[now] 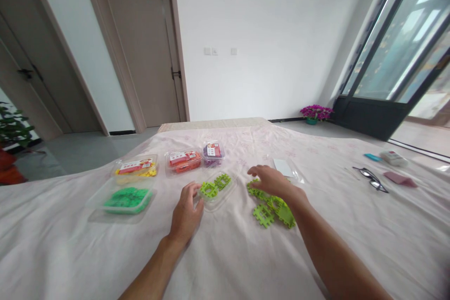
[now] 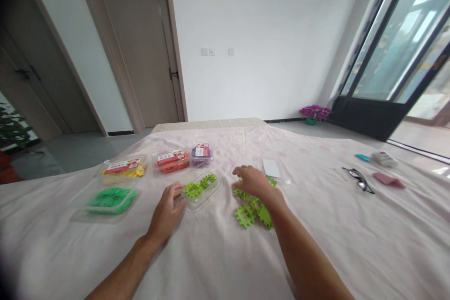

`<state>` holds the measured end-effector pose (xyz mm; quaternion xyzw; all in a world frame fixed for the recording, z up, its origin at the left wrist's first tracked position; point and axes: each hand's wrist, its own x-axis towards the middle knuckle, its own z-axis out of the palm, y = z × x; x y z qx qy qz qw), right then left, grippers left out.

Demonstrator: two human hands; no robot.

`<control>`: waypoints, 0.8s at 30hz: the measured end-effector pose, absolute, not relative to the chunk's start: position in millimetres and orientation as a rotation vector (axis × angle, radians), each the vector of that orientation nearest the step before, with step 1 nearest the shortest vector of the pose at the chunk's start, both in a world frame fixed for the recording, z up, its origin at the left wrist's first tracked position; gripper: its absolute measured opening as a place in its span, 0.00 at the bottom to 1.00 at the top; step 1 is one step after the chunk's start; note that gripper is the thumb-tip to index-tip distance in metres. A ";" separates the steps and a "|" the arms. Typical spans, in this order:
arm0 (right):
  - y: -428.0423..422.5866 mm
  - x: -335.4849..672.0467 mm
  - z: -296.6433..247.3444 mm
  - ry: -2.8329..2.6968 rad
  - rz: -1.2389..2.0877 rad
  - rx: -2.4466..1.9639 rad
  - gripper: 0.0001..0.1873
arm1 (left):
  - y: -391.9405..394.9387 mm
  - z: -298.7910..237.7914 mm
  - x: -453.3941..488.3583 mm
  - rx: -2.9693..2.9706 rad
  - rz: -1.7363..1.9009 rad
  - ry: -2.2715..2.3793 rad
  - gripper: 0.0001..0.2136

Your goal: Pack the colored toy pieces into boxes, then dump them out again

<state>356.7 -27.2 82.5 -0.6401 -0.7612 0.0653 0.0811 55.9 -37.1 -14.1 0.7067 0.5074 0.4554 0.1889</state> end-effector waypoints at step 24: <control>-65.7 399.5 -1.6 -2.019 0.135 -1.990 0.54 | -36.0 -18.0 54.8 1.995 1.325 1.439 0.15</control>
